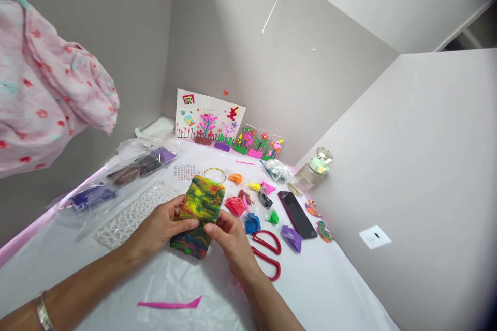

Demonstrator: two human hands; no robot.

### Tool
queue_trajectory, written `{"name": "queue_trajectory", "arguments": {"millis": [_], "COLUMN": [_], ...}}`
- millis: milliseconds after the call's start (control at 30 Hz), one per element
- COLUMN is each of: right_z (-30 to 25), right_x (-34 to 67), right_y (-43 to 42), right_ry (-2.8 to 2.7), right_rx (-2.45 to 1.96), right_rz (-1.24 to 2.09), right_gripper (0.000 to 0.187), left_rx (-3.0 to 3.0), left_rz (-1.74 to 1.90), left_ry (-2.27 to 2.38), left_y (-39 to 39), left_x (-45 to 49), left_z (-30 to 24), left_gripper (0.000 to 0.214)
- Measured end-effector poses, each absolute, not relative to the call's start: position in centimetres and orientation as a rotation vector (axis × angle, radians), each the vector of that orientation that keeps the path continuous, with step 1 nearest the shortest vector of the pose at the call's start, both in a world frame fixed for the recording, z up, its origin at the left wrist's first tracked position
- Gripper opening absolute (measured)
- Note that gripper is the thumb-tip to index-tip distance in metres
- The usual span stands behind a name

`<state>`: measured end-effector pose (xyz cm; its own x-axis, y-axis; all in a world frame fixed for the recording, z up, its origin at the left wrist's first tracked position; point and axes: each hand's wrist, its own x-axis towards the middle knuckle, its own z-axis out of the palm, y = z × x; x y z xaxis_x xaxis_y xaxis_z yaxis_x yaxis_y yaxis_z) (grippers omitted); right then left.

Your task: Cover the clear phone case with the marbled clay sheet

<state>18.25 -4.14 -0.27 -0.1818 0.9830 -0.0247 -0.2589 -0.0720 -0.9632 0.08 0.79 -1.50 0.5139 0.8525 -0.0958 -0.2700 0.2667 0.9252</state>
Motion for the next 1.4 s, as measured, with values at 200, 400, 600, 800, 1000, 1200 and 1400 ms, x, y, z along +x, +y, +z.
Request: {"name": "queue_trajectory", "arguments": {"millis": [200, 400, 600, 800, 1000, 1200, 1400], "right_z": [-0.2, -0.1, 0.7, 0.4, -0.4, -0.6, -1.0], "right_x": [18.3, 19.0, 19.2, 19.3, 19.3, 19.4, 19.4], "right_y": [-3.9, -4.9, -5.6, -5.5, -5.3, -4.9, -4.7], "right_ry": [-1.145, -1.622, -1.947, -1.99, -1.962, -1.997, -1.911], "right_rx": [-0.966, -1.109, -0.941, -0.993, -1.085, -1.147, -1.221], "right_rz": [1.448, 0.377, -0.237, -0.276, -0.312, -0.325, -0.142], "right_gripper": [0.034, 0.016, 0.027, 0.034, 0.043, 0.05, 0.052], "left_rx": [1.081, 1.265, 1.244, 1.217, 1.208, 1.174, 1.013], "left_rz": [0.804, 0.923, 1.051, 1.2, 1.219, 1.168, 0.964], "left_ry": [0.631, 0.789, 0.772, 0.789, 0.779, 0.78, 0.736], "left_y": [0.9, 1.4, 0.7, 0.2, 0.3, 0.4, 0.7], "left_x": [0.1, -0.4, -0.4, -0.2, -0.3, -0.4, -0.6], "left_z": [-2.2, -2.5, -1.9, -0.7, -0.9, -0.9, -2.1], "left_gripper": [0.053, 0.05, 0.029, 0.024, 0.024, 0.026, 0.036]}}
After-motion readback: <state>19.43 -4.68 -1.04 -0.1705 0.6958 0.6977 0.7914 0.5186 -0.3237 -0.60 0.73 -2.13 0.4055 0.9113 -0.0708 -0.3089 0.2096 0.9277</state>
